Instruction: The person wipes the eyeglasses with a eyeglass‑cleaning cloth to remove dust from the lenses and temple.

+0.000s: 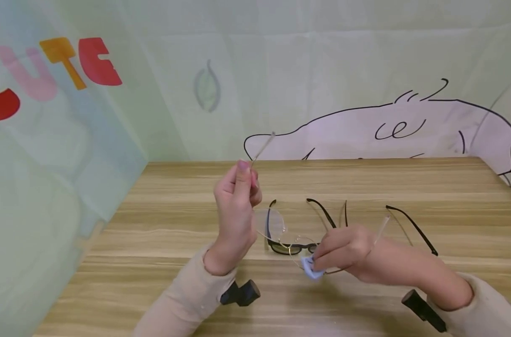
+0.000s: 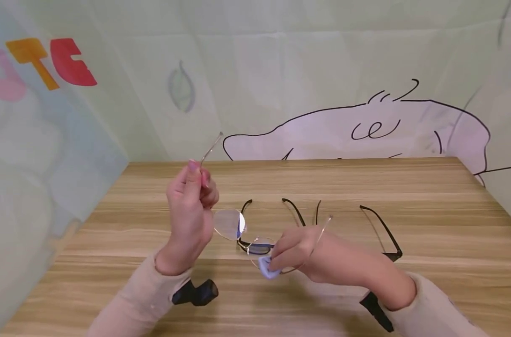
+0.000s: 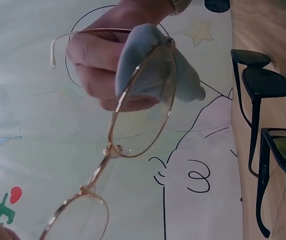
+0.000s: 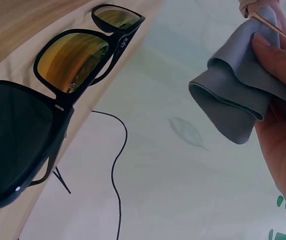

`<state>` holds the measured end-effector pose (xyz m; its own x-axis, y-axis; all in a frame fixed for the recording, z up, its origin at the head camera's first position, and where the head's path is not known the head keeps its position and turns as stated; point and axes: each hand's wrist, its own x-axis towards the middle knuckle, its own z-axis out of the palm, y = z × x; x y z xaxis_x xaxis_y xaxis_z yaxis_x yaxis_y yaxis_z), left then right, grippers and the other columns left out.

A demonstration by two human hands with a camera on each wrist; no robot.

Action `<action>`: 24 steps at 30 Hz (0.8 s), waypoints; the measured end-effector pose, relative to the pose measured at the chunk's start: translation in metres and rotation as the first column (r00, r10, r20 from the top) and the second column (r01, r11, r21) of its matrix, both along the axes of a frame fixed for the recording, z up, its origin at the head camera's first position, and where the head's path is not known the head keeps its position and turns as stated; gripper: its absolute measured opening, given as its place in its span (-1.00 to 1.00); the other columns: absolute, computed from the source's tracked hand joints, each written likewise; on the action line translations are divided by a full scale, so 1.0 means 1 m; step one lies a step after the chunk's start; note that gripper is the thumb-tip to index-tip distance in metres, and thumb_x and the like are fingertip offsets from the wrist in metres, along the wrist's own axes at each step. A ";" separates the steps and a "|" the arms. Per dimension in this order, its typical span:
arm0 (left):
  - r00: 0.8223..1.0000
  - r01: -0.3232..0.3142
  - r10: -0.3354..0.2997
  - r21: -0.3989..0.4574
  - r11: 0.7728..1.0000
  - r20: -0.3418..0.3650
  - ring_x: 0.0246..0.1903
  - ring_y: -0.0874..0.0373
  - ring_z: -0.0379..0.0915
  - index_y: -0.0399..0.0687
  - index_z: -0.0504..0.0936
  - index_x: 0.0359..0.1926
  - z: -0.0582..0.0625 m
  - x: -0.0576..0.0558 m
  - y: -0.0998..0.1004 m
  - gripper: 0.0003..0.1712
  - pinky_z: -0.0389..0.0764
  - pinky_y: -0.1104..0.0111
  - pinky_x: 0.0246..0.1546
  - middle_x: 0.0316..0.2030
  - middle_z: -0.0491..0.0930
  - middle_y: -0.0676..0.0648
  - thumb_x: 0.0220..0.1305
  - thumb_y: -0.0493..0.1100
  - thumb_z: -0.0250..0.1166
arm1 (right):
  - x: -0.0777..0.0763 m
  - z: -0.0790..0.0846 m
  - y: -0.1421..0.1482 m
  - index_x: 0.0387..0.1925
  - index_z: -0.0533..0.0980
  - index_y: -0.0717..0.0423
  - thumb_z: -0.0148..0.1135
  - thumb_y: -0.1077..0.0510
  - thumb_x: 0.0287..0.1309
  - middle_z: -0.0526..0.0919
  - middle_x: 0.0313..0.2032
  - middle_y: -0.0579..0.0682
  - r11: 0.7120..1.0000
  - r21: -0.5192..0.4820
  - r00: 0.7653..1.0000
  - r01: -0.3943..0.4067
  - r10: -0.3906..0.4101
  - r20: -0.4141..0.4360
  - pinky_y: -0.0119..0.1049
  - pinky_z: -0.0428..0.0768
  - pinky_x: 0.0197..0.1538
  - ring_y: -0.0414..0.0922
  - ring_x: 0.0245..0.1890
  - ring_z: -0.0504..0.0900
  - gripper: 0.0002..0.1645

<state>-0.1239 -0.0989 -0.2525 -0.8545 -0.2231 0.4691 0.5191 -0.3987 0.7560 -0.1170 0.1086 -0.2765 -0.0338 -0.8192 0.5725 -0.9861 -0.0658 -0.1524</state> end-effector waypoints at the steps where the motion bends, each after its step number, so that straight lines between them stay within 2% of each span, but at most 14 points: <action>1: 1.000 0.011 -0.011 0.007 1.000 0.011 -0.74 0.27 -0.13 0.00 0.39 -0.62 0.000 0.001 0.001 -0.57 -0.07 0.49 -0.69 -0.69 0.15 0.08 0.46 -0.20 -0.10 | -0.002 -0.001 -0.001 -0.33 0.63 0.14 -0.12 0.21 0.38 0.64 -0.33 -0.09 1.000 -0.026 1.000 -0.009 0.009 -0.002 -0.55 0.53 -0.22 -0.23 -0.35 0.59 -0.63; 5: 0.998 0.046 -0.048 0.037 0.998 0.048 -0.74 0.28 -0.11 -0.02 0.39 -0.63 0.002 0.003 0.005 -0.55 -0.05 0.49 -0.69 -0.68 0.16 0.08 0.47 -0.22 -0.13 | -0.011 -0.003 -0.009 -0.31 0.63 0.24 -0.06 0.30 0.31 0.65 -0.35 0.02 0.990 -0.124 0.996 -0.064 0.056 -0.063 -0.48 0.57 -0.24 -0.15 -0.38 0.61 -0.70; 8: 0.997 0.040 -0.043 0.050 0.998 0.064 -0.74 0.29 -0.11 -0.04 0.38 -0.62 0.003 0.003 0.005 -0.56 -0.05 0.49 -0.69 -0.68 0.17 0.07 0.47 -0.23 -0.14 | -0.015 -0.006 -0.008 -0.30 0.62 0.22 -0.04 0.30 0.31 0.63 -0.35 0.01 0.991 -0.124 0.997 -0.059 0.052 -0.056 -0.48 0.56 -0.24 -0.16 -0.38 0.59 -0.73; 12: 0.997 0.019 -0.023 0.058 0.998 0.076 -0.74 0.31 -0.10 -0.04 0.38 -0.62 0.004 0.002 0.002 -0.56 -0.06 0.50 -0.69 -0.66 0.20 0.08 0.47 -0.24 -0.13 | -0.013 -0.009 0.005 -0.31 0.62 0.09 -0.07 0.24 0.34 0.59 -0.33 -0.07 0.998 -0.056 0.998 -0.014 0.017 0.053 -0.56 0.51 -0.25 -0.21 -0.36 0.54 -0.70; 14: 0.997 0.019 -0.022 0.046 0.999 0.076 -0.74 0.31 -0.10 -0.03 0.39 -0.63 0.003 0.002 0.001 -0.55 -0.06 0.50 -0.68 -0.67 0.21 0.08 0.46 -0.23 -0.11 | -0.012 -0.010 0.012 -0.29 0.62 0.06 0.09 0.35 0.24 0.60 -0.31 -0.08 1.000 -0.013 0.989 0.010 -0.008 0.146 -0.55 0.50 -0.24 -0.22 -0.33 0.54 -0.78; 16: 0.997 0.020 -0.021 0.013 1.000 0.076 -0.74 0.30 -0.09 -0.02 0.40 -0.63 0.000 0.002 0.000 -0.56 -0.04 0.50 -0.68 -0.67 0.22 0.08 0.46 -0.22 -0.10 | -0.012 -0.010 0.019 -0.26 0.62 0.04 0.20 0.43 0.10 0.62 -0.27 -0.08 0.998 0.025 0.970 0.058 -0.062 0.235 -0.50 0.53 -0.21 -0.22 -0.29 0.55 -0.73; 18: 0.996 0.025 -0.023 -0.020 0.999 0.084 -0.73 0.29 -0.07 -0.02 0.41 -0.62 -0.002 0.002 -0.001 -0.57 -0.02 0.51 -0.67 -0.67 0.23 0.08 0.45 -0.22 -0.08 | -0.013 -0.009 0.026 -0.20 0.60 0.03 0.25 0.53 -0.06 0.63 -0.24 -0.08 0.992 0.048 0.932 0.113 -0.123 0.342 -0.46 0.55 -0.25 -0.22 -0.27 0.55 -0.56; 19: 0.995 0.026 -0.023 -0.033 0.999 0.092 -0.73 0.29 -0.07 -0.02 0.41 -0.62 -0.003 0.001 -0.002 -0.58 -0.01 0.51 -0.67 -0.67 0.23 0.08 0.45 -0.22 -0.08 | -0.013 -0.009 0.029 -0.18 0.60 0.03 0.27 0.57 -0.14 0.63 -0.23 -0.07 0.986 0.060 0.899 0.156 -0.167 0.404 -0.42 0.56 -0.28 -0.22 -0.28 0.56 -0.49; 20: 0.995 0.026 -0.021 -0.044 0.999 0.101 -0.73 0.29 -0.05 -0.02 0.41 -0.61 -0.004 0.001 -0.002 -0.59 0.00 0.51 -0.67 -0.67 0.24 0.08 0.45 -0.23 -0.07 | -0.013 -0.008 0.032 -0.17 0.60 0.03 0.28 0.53 -0.10 0.64 -0.23 -0.05 0.974 0.072 0.862 0.216 -0.225 0.455 -0.39 0.57 -0.31 -0.21 -0.29 0.57 -0.54; 21: 0.994 0.026 -0.021 -0.051 0.998 0.110 -0.72 0.29 -0.04 -0.03 0.41 -0.60 -0.004 0.001 -0.002 -0.59 0.02 0.52 -0.67 -0.67 0.25 0.08 0.45 -0.23 -0.07 | -0.013 -0.007 0.035 -0.16 0.60 0.02 0.29 0.47 -0.04 0.64 -0.23 -0.04 0.955 0.093 0.801 0.283 -0.288 0.525 -0.36 0.58 -0.36 -0.20 -0.32 0.58 -0.58; 22: 0.993 0.028 -0.022 -0.051 0.998 0.119 -0.72 0.30 -0.04 -0.04 0.42 -0.60 -0.004 0.001 -0.003 -0.60 0.02 0.52 -0.67 -0.67 0.25 0.08 0.45 -0.24 -0.07 | -0.013 -0.007 0.038 -0.16 0.61 -0.02 0.28 0.42 0.01 0.64 -0.25 -0.03 0.933 0.120 0.712 0.339 -0.338 0.615 -0.32 0.58 -0.38 -0.18 -0.34 0.58 -0.62; 23: 0.992 0.030 -0.023 -0.054 0.998 0.124 -0.72 0.30 -0.04 -0.05 0.42 -0.59 -0.004 0.001 -0.003 -0.60 0.02 0.52 -0.67 -0.67 0.25 0.08 0.45 -0.24 -0.07 | -0.013 -0.005 0.040 -0.17 0.62 -0.06 0.28 0.36 0.05 0.63 -0.25 -0.03 0.904 0.153 0.597 0.400 -0.383 0.705 -0.30 0.58 -0.41 -0.17 -0.36 0.58 -0.67; 24: 0.992 0.031 -0.023 -0.056 0.998 0.126 -0.73 0.30 -0.05 -0.05 0.42 -0.59 -0.004 0.001 -0.003 -0.60 0.02 0.53 -0.67 -0.68 0.23 0.08 0.45 -0.24 -0.08 | -0.013 -0.005 0.043 -0.18 0.62 -0.10 0.26 0.32 0.10 0.62 -0.26 -0.03 0.877 0.176 0.462 0.446 -0.394 0.795 -0.27 0.59 -0.43 -0.15 -0.38 0.59 -0.70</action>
<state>-0.1229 -0.1021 -0.2564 -0.9128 -0.1747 0.3691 0.4082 -0.3648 0.8369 -0.1298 0.1512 -0.2813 -0.8200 -0.5492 0.1614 -0.3678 0.2895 -0.8837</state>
